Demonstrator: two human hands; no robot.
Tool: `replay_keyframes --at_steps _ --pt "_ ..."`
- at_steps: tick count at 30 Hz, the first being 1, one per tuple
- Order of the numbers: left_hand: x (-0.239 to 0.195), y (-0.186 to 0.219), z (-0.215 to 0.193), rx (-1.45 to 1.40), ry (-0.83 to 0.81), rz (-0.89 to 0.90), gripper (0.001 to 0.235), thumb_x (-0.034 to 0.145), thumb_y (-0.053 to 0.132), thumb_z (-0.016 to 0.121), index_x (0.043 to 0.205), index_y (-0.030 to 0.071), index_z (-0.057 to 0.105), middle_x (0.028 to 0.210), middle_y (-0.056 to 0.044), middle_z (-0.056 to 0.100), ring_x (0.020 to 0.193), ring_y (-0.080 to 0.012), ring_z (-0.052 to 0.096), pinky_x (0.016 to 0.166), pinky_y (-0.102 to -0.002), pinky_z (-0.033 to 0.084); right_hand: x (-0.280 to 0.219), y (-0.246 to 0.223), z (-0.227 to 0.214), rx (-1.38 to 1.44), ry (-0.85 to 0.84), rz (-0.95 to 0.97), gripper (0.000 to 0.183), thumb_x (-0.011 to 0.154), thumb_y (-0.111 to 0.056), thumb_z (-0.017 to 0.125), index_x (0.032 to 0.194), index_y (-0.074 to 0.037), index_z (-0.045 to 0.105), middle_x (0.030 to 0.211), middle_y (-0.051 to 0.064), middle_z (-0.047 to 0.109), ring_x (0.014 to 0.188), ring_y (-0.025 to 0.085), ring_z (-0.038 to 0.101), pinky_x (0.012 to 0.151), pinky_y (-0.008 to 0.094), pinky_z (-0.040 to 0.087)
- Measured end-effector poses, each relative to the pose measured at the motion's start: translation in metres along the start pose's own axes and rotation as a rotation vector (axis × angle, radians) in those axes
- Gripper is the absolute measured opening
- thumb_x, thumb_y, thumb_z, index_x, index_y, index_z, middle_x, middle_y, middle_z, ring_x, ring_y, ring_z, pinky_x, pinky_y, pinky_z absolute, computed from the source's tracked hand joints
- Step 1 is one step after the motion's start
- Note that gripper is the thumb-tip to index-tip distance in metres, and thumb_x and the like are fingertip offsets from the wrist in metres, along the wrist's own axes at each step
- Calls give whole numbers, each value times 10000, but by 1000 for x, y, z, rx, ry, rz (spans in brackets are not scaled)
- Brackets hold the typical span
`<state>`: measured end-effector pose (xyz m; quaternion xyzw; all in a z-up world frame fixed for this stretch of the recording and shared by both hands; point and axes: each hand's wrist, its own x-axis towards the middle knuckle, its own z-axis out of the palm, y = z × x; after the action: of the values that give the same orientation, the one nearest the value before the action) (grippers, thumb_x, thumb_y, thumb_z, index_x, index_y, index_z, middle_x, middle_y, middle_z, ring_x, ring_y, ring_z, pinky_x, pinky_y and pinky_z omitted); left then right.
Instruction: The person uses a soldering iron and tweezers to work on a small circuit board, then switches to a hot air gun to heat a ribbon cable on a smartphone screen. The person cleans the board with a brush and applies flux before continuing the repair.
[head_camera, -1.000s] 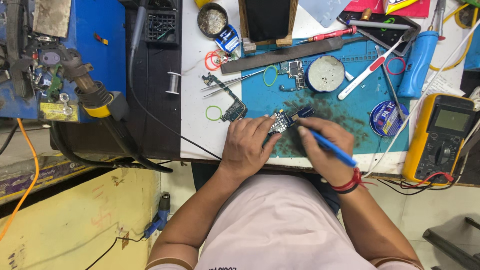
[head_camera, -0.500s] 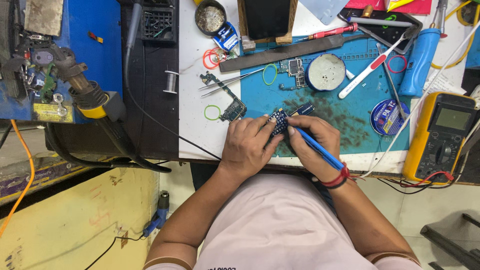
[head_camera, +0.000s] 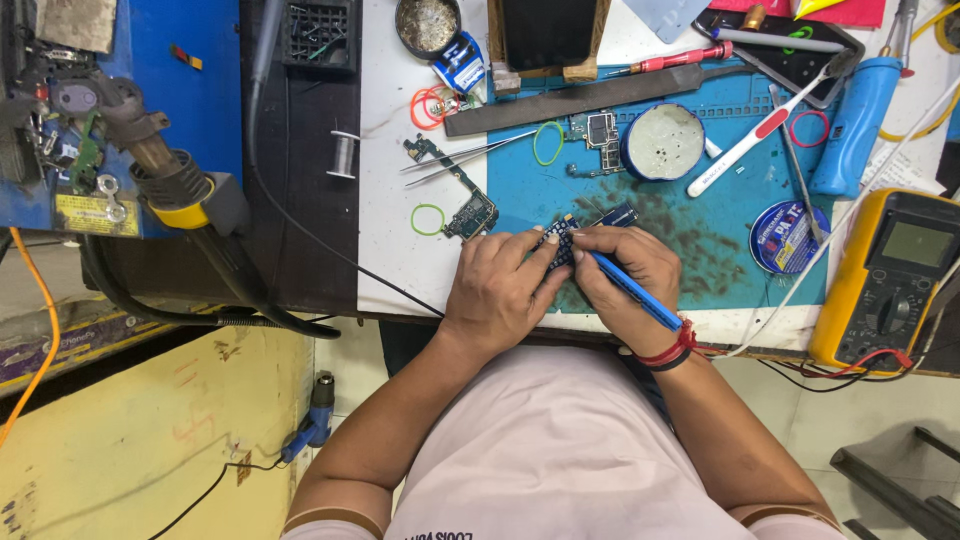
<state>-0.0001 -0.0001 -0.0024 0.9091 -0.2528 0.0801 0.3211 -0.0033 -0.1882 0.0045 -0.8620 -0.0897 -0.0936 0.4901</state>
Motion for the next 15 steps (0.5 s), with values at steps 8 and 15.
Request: replay_keyframes --at_steps 8,15 --pt "0 0 0 5 2 3 350 927 271 772 1180 32 731 1217 -111 692 1057 -255 624 961 -422 461 1 -2 -1 -1 -5 7 129 886 14 733 1014 1 726 1027 137 761 922 253 742 861 345 572" --pt "0 0 0 3 1 -2 353 928 284 773 1175 34 733 1211 -111 692 1057 -259 623 961 -427 460 2 -2 -1 4 -2 -8 124 900 11 734 1022 0 721 1038 140 759 938 257 745 864 344 574"
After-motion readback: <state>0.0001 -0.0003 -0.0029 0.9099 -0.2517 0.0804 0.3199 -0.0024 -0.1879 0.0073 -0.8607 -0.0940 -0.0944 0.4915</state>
